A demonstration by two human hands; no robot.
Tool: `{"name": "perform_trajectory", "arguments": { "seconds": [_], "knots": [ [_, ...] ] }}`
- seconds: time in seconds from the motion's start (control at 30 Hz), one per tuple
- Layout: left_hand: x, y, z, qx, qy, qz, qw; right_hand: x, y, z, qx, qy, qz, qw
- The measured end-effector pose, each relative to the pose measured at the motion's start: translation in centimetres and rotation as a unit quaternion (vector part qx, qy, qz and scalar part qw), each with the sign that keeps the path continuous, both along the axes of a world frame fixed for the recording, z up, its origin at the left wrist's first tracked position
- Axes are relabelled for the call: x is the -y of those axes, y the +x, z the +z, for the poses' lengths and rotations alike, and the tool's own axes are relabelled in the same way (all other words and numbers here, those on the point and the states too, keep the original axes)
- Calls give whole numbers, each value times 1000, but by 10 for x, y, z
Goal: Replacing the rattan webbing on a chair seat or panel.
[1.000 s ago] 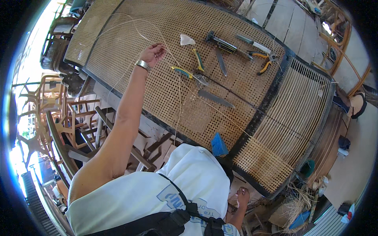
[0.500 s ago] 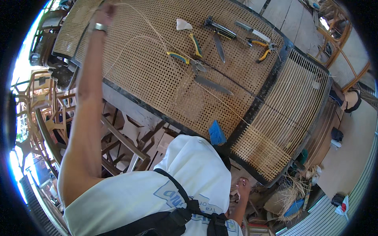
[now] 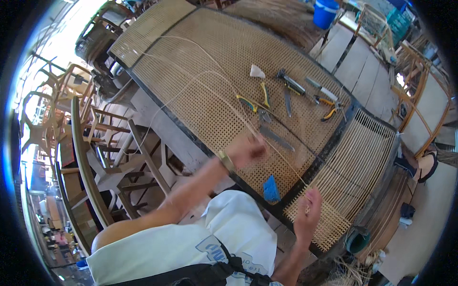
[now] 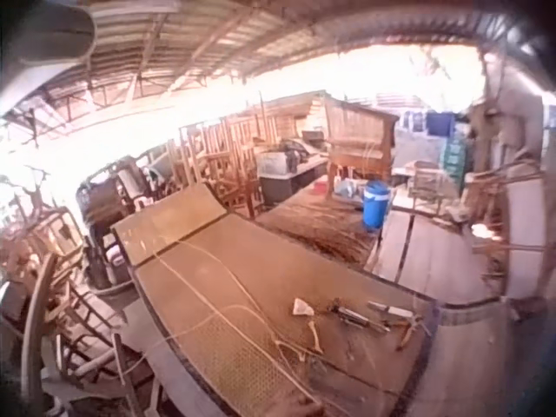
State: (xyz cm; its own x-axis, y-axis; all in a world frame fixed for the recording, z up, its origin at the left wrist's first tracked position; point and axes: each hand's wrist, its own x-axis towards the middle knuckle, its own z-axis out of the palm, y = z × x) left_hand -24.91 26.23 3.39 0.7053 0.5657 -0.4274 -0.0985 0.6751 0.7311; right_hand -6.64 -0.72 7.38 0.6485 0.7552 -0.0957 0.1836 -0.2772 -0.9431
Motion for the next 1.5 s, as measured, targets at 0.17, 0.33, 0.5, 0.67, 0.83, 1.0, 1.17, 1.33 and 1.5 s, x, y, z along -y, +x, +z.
{"name": "perform_trajectory", "arguments": {
  "seconds": [0.17, 0.33, 0.5, 0.67, 0.83, 1.0, 1.17, 1.33, 1.5],
  "knots": [
    [126, 23, -30, 36, -151, -32, 987, -23, -42, -3, 70, -105, 104, 987],
    [128, 8, -44, -37, -29, -9, 999, 67, -48, -18, -2, -98, 51, 994],
    [58, -30, -71, -88, 45, 47, 994, 259, -27, -30, -209, -129, -17, 969],
    [-1, -67, -77, -121, 128, 120, 977, 453, -37, -115, -95, -278, -55, 954],
    [-21, -107, -66, -127, 90, 194, 969, 574, -62, -191, -108, -429, -9, 897],
    [-38, -126, -24, -95, 96, 244, 960, 563, -80, -211, -204, -470, -13, 859],
    [-115, -162, 27, -119, 226, 220, 941, 492, -57, -177, -184, -467, 14, 865],
    [-273, -225, 163, -399, 852, 111, 320, 298, -21, -92, -299, -317, -12, 900],
    [-369, -229, 341, -354, 626, 463, 518, -34, -36, -6, -170, -14, 153, 973]
  ]
}}
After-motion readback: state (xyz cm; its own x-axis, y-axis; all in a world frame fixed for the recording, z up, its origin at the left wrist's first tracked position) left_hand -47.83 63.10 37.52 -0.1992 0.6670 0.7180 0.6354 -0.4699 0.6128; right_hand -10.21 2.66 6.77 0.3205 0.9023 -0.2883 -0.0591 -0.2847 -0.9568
